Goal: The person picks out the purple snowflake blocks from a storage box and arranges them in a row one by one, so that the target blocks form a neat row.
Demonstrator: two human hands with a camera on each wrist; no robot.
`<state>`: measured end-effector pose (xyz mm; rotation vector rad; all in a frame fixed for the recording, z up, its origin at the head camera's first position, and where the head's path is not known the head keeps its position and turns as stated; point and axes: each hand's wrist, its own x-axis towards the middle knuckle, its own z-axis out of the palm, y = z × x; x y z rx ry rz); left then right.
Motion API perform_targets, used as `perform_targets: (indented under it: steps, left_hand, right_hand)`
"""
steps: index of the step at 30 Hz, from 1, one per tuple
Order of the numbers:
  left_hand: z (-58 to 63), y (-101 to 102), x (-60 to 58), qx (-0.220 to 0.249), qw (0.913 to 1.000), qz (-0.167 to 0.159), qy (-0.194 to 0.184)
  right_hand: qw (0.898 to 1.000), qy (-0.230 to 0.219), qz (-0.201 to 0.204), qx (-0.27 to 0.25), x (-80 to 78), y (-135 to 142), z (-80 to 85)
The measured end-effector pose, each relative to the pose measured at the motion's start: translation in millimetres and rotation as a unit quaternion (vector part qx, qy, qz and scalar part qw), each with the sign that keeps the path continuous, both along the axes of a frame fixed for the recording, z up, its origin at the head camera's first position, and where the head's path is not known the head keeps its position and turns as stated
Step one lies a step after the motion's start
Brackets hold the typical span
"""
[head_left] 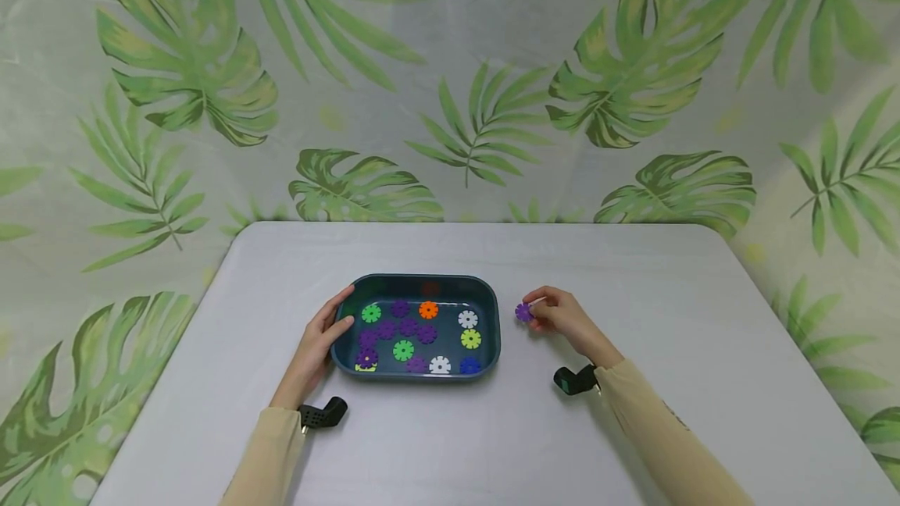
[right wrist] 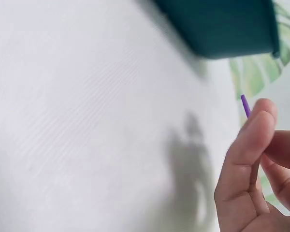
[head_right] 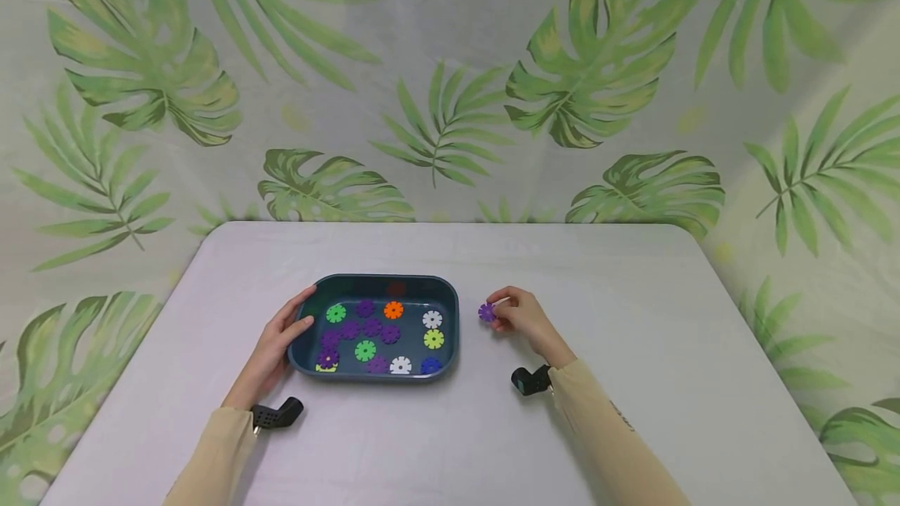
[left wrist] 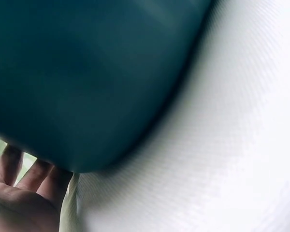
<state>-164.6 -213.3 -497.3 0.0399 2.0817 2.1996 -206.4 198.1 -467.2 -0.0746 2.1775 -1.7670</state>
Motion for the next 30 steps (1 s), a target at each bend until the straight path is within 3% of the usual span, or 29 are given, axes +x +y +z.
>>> perform_targets:
  steps: [7, 9, 14, 17, 22, 25, 30]
  left_hand:
    - [-0.1, 1.5, 1.1, 0.001, 1.0000, 0.001, 0.003]
    - [6.0, 2.7, 3.2, 0.003, 1.0000, 0.001, -0.001]
    - [5.8, 1.9, 2.8, -0.002, 1.0000, 0.007, -0.002]
    - [0.2, 0.4, 1.1, -0.003, 0.9999, 0.010, 0.002]
    - [0.2, 0.6, 0.7, 0.005, 0.9999, 0.008, 0.006]
    - [-0.2, 0.7, 0.4, 0.006, 0.9999, 0.008, 0.008]
    - [-0.9, 0.4, 1.0, 0.002, 0.9999, 0.011, 0.011]
  right_hand:
    - [0.999, 0.007, 0.012, 0.033, -3.0, -0.1, -12.2]
    - [0.998, 0.012, 0.008, 0.059, -2.9, -2.1, -11.8]
    - [0.992, 0.050, -0.005, 0.116, -2.6, -6.5, -5.4]
    - [0.993, 0.068, -0.005, 0.100, -2.0, -11.6, 2.4]
    - [0.996, 0.084, 0.016, 0.012, 4.3, -33.8, 22.2]
    - [0.994, 0.094, 0.043, -0.028, 10.5, -53.2, 32.7]
    - [0.989, 0.081, 0.119, -0.037, 21.6, -89.4, 39.9]
